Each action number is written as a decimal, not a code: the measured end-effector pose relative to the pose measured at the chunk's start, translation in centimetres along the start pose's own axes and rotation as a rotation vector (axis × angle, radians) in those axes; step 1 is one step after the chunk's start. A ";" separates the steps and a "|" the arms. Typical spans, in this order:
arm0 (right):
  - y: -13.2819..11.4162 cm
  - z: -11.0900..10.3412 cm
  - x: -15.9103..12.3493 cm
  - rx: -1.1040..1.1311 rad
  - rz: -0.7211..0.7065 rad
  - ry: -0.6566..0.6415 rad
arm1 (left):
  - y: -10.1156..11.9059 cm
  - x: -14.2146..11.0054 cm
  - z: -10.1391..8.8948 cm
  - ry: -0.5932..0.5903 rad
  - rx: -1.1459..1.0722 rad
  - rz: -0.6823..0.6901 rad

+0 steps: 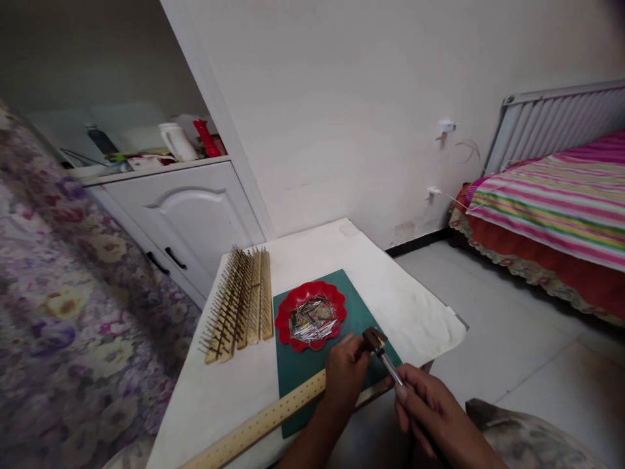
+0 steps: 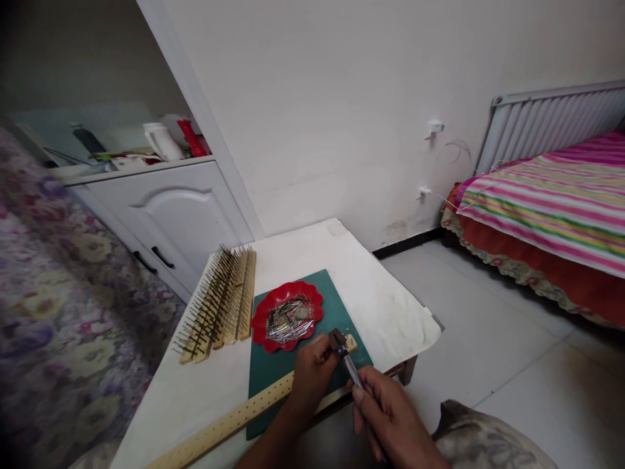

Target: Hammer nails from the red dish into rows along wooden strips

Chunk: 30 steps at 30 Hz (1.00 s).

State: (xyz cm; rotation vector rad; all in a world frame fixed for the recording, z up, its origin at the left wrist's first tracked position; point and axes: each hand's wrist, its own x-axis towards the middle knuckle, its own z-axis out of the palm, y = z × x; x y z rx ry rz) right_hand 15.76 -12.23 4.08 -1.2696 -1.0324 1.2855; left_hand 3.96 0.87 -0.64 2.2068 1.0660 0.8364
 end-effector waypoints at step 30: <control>1.6 -0.2 1.4 0.135 -0.034 0.069 | -5.9 3.3 -11.1 -0.095 0.482 -0.032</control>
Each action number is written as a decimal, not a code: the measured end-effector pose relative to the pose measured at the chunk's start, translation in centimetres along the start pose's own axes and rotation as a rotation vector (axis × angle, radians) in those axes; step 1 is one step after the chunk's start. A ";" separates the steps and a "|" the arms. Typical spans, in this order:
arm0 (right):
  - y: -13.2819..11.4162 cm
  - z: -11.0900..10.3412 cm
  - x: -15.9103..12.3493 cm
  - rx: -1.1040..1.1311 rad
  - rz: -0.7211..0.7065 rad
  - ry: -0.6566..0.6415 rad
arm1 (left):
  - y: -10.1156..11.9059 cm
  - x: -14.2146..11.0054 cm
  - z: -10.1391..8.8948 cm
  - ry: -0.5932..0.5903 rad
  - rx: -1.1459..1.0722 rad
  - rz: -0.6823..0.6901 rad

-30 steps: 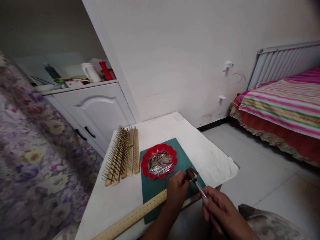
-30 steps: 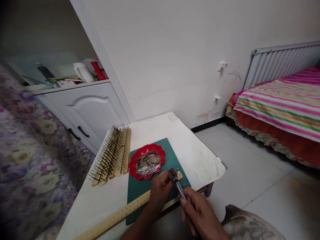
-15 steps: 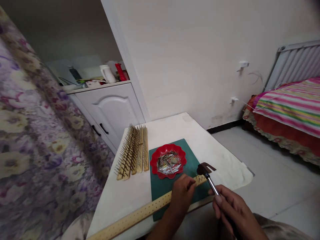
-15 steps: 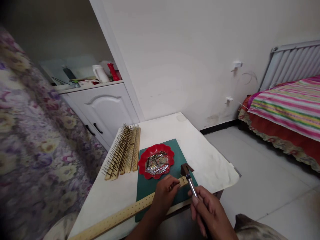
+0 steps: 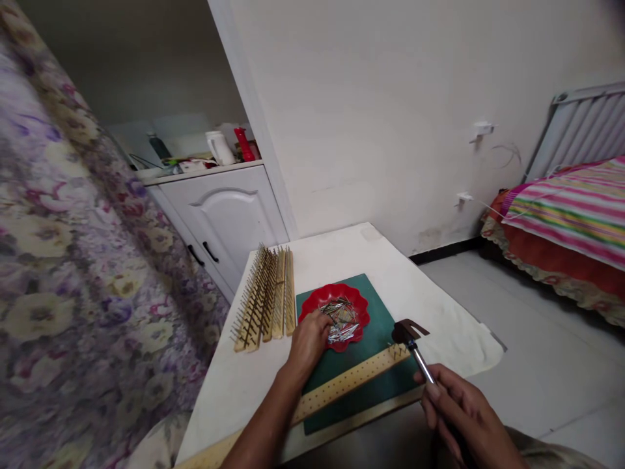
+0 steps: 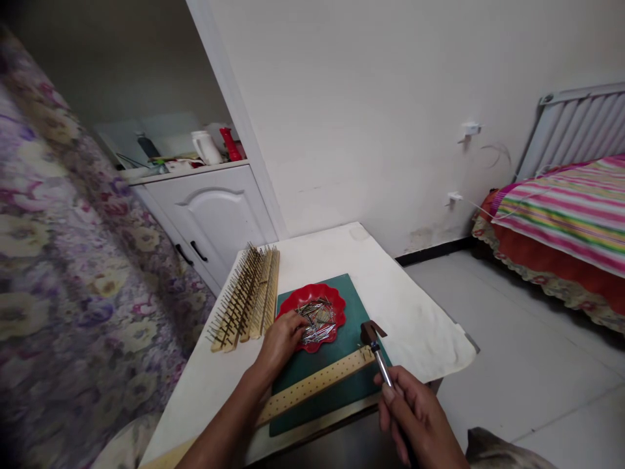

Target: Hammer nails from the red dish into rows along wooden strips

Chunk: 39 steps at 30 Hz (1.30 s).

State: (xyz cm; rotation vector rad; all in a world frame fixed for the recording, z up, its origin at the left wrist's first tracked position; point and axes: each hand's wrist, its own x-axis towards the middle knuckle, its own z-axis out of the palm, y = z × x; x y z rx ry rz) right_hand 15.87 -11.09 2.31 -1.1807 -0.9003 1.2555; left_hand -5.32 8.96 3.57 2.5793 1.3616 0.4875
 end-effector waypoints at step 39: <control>-1.4 0.0 0.9 0.056 -0.058 0.054 | 5.9 -2.2 1.8 -0.035 -1.015 -0.168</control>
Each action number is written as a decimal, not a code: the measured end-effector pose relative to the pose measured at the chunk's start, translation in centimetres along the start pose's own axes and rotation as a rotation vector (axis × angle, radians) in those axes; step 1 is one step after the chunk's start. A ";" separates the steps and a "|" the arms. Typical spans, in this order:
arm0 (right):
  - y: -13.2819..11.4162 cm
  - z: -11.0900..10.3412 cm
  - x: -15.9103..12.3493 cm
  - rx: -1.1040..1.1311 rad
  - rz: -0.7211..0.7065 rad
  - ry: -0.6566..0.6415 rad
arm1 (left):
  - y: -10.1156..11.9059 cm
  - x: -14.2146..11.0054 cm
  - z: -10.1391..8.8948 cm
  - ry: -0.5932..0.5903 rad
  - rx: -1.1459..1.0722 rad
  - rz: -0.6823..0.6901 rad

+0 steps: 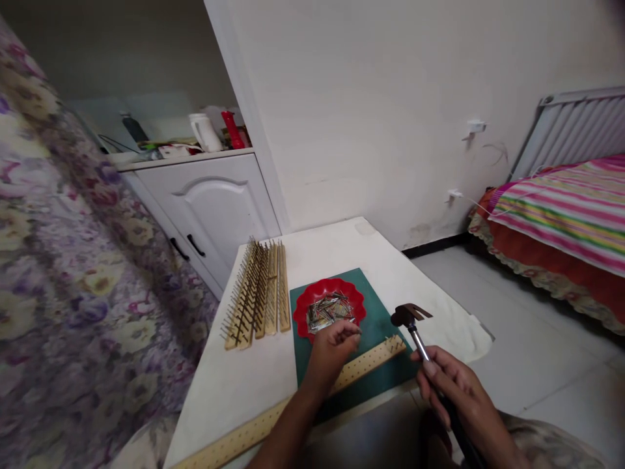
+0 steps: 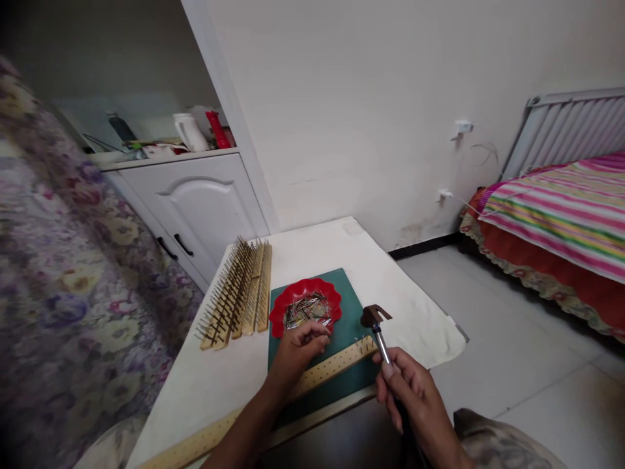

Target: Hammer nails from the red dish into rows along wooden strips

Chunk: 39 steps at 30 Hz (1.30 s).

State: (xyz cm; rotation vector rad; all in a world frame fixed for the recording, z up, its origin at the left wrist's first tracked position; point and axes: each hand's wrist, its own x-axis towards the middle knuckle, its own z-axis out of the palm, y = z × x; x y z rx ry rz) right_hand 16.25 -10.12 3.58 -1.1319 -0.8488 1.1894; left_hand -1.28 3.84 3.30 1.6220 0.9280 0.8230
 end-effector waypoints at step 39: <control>0.9 0.7 -0.7 -0.119 0.067 -0.136 | -3.0 0.3 5.2 0.077 0.227 0.104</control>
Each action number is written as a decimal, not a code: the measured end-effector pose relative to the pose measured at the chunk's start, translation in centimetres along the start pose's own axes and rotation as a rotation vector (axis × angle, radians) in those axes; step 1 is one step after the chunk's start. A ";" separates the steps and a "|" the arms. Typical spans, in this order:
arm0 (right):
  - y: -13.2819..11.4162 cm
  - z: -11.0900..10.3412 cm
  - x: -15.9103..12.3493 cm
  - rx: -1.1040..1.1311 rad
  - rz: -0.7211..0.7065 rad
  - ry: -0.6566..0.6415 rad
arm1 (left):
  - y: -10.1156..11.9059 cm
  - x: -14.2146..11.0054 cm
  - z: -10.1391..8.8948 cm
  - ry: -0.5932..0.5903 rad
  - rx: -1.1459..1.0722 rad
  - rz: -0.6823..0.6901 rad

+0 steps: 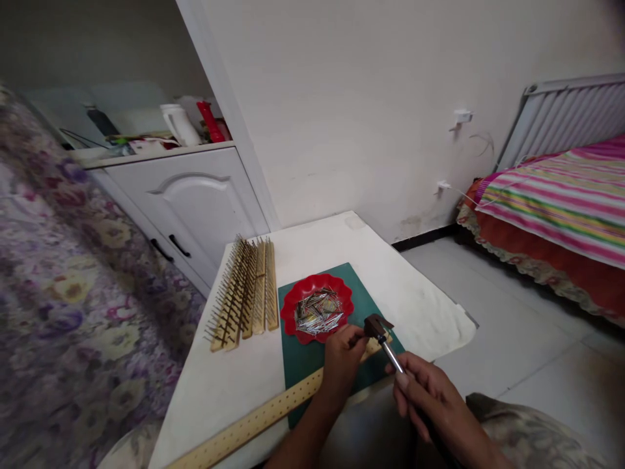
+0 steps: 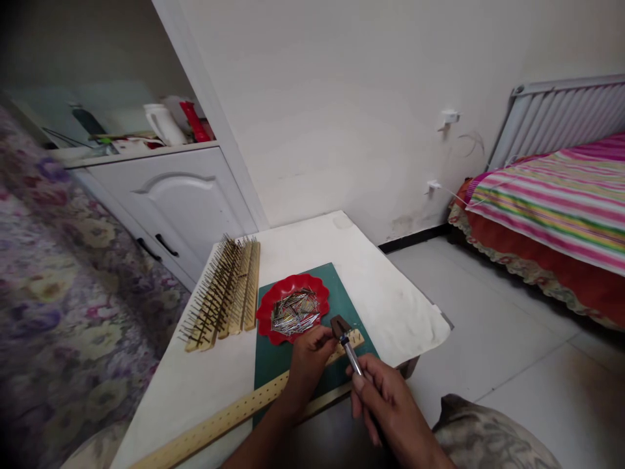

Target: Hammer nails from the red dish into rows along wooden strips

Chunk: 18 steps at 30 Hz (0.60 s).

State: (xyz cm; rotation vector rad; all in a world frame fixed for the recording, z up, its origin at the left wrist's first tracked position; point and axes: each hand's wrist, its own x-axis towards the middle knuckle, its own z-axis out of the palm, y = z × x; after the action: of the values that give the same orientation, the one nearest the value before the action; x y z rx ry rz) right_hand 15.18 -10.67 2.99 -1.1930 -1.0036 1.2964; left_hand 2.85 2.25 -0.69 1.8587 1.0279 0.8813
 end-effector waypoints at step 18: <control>-0.5 0.4 -0.3 -0.079 0.015 0.000 | 0.5 -0.2 -0.1 -0.005 0.042 0.021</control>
State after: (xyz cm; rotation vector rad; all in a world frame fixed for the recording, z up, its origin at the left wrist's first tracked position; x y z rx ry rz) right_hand 14.88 -10.93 3.61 -1.2623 -1.0566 1.2785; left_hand 2.85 1.93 -0.30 1.9088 1.0332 0.8724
